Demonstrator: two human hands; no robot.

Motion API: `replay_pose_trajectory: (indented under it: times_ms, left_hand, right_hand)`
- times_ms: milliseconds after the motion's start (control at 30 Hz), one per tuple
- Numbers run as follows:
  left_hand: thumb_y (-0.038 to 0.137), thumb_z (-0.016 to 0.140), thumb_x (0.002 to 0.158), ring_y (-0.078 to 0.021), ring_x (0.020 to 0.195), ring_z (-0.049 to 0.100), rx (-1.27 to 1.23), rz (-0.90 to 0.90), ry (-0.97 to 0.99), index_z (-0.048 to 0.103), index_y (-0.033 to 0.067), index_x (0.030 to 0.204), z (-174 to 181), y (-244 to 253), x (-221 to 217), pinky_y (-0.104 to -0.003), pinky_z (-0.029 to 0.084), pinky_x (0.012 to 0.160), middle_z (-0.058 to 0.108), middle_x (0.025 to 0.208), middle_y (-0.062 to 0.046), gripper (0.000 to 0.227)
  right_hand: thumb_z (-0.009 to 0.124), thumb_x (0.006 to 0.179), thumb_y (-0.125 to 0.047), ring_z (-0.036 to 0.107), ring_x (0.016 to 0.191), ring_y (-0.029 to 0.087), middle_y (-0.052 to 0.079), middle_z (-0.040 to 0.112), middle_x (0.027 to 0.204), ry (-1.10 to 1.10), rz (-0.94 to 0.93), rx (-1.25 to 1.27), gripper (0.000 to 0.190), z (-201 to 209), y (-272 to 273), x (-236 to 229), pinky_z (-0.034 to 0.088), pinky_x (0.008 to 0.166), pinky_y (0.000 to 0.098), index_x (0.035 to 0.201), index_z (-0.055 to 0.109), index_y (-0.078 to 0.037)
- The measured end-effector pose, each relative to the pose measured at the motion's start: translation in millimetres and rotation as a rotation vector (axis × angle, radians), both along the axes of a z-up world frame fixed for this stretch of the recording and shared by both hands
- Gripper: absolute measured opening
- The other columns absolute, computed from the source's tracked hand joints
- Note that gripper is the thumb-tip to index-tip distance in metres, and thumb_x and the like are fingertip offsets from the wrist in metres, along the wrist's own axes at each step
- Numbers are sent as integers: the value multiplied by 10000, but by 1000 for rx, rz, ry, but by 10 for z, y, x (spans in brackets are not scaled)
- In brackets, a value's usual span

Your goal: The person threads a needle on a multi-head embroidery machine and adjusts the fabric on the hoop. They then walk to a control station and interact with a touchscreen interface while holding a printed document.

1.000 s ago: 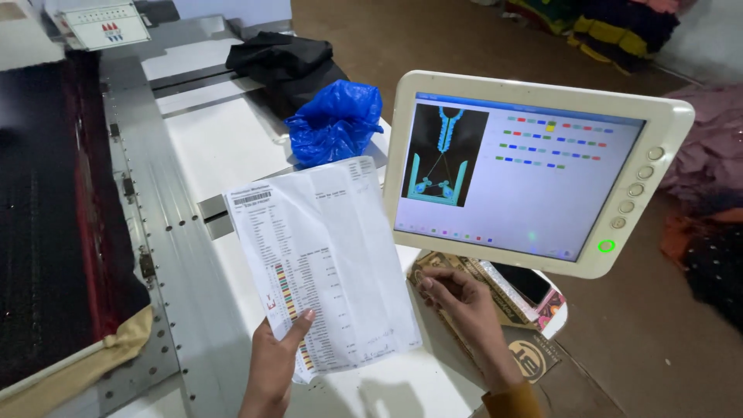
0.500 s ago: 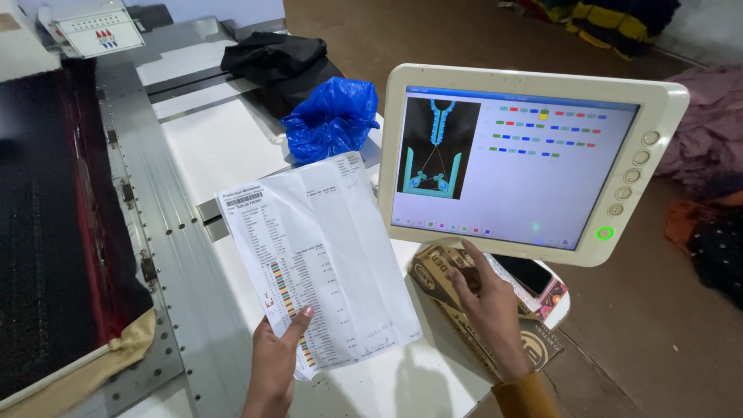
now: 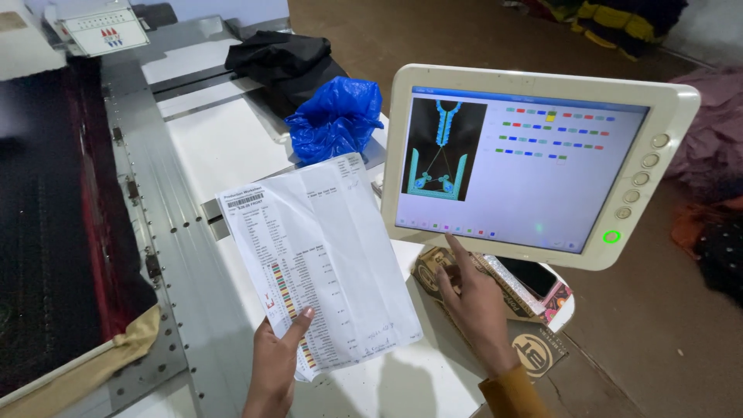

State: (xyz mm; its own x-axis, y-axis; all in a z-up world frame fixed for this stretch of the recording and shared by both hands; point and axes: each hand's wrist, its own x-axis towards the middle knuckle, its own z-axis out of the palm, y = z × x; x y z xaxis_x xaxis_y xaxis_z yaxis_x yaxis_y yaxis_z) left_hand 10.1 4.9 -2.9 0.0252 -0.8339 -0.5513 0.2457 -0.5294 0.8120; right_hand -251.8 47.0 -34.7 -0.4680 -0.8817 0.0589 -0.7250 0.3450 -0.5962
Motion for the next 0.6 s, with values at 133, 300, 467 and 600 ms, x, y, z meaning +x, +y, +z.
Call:
replay_pose_trajectory:
  times_ms: [133, 300, 467, 600]
  left_hand:
    - [73, 658, 910, -299, 1224, 686, 19, 6, -26, 672, 21, 1334, 21, -52, 36, -449, 539, 1078, 746, 1333, -127, 428]
    - [102, 678, 900, -290, 1223, 687, 19, 7, -44, 678, 25, 1331, -100, -72, 93, -442, 534, 1096, 751, 1324, -122, 437]
    - [97, 677, 896, -304, 1204, 696, 24, 8, -29, 680, 36, 1332, -77, -25, 70, -467, 554, 1054, 755, 1321, -123, 440]
    - [105, 677, 904, -316, 1188, 704, 46, -17, -35, 685, 46, 1328, -82, -41, 67, -476, 561, 1041, 763, 1310, -124, 428]
  right_hand:
    - [558, 987, -364, 780, 851, 222, 37, 799, 1099, -30, -9, 35, 677, 162, -91, 108, 640, 791, 421, 1616, 312, -325]
    - [576, 980, -318, 782, 812, 220, 2, 797, 1102, 82, 10, 36, 726, 27, -165, 86, 651, 729, 441, 1632, 259, -345]
    - [581, 981, -252, 784, 857, 212, 6, 799, 1110, 38, -8, 34, 698, 37, -118, 108, 645, 798, 433, 1616, 303, -339]
    - [502, 1014, -361, 617, 659, 142, 43, 694, 833, -186, -18, 28, 563, 42, -89, 132, 536, 599, 288, 1571, 429, -338]
